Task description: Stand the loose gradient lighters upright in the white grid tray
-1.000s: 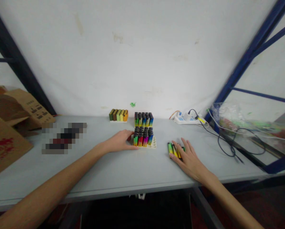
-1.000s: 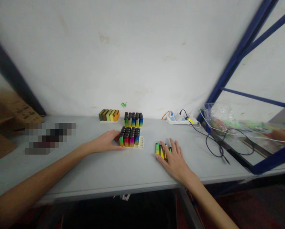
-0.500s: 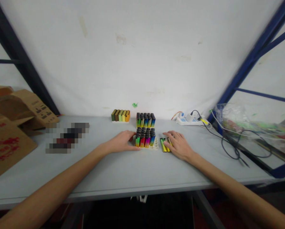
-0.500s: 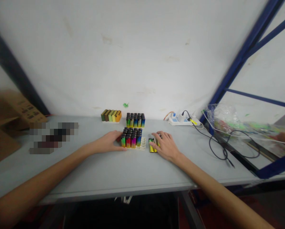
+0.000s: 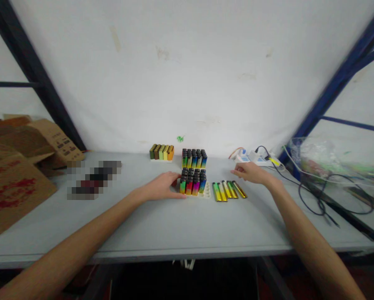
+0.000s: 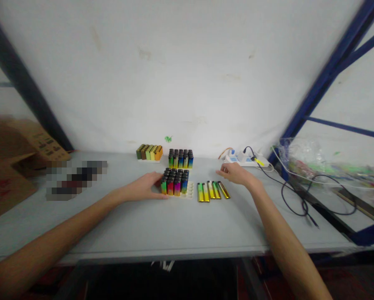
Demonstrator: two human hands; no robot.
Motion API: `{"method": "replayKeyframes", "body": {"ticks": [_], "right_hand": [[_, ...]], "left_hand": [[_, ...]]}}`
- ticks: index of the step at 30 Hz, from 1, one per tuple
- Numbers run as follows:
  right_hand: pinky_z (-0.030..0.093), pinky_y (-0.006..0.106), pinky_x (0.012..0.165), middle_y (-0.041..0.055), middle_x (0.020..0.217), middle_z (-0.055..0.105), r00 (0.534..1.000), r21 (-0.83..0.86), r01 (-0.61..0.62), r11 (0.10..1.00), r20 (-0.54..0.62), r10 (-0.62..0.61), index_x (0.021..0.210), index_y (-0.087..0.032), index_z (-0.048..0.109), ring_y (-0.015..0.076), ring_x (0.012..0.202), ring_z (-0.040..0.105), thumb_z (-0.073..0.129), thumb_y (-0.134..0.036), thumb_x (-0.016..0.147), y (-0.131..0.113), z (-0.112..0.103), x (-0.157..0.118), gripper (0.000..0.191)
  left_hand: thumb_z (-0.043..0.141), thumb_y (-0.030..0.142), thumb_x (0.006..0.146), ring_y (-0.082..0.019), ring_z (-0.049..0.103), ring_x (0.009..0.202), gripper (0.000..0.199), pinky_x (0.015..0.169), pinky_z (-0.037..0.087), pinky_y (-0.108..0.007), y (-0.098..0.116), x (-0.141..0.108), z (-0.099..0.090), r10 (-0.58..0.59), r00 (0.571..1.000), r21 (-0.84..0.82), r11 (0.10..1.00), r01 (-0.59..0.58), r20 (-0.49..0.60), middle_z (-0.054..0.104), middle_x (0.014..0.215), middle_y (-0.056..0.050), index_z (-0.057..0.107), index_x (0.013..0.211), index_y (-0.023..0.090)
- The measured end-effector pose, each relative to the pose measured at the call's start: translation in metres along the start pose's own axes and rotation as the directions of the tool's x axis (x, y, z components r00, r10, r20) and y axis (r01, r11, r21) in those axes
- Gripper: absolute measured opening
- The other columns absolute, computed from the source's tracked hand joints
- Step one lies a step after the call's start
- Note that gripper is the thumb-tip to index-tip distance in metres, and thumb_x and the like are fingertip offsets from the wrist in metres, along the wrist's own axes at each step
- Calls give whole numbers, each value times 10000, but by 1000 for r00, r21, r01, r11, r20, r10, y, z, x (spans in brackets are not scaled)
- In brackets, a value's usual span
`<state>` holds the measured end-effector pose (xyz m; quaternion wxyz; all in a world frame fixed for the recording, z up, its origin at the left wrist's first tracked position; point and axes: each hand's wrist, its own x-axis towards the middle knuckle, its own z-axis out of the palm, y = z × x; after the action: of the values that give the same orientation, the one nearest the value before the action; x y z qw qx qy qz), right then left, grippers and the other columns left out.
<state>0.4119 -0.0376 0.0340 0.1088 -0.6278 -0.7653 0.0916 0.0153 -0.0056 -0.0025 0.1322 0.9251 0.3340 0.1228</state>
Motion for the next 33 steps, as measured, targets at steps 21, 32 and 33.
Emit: {"method": "replayKeyframes", "body": {"ticks": [21,32,33], "right_hand": [[482,298,605,101,827,742,989,153,18,988,144,-41,946,-165,595,195,658,658,569,-431,925,20,14,-11,267],[553,415,854,56,1044,718,969,869,179,460,-75,-235,1205,-268,425,181,855,697,670,-515,921,-25,33,-11,449],[547,403,843,36,1006,712,969,880,192,434,-99,-228,1199,-277,417,175,844,686,672,-514,922,-28,38,-8,445]], "left_hand": [[651,794,735,-263,619,826,672,740,459,-340,2,-1,0,-13,1000,6,1000,13,-13,666,889,-69,634,972,166],[656,799,716,-248,606,791,669,713,452,-330,1,-1,0,-8,1000,-37,999,7,-27,665,877,-64,655,967,178],[655,799,717,-248,607,794,668,716,452,-330,0,-1,1,-6,1000,-40,999,5,-29,665,880,-64,658,970,180]]}}
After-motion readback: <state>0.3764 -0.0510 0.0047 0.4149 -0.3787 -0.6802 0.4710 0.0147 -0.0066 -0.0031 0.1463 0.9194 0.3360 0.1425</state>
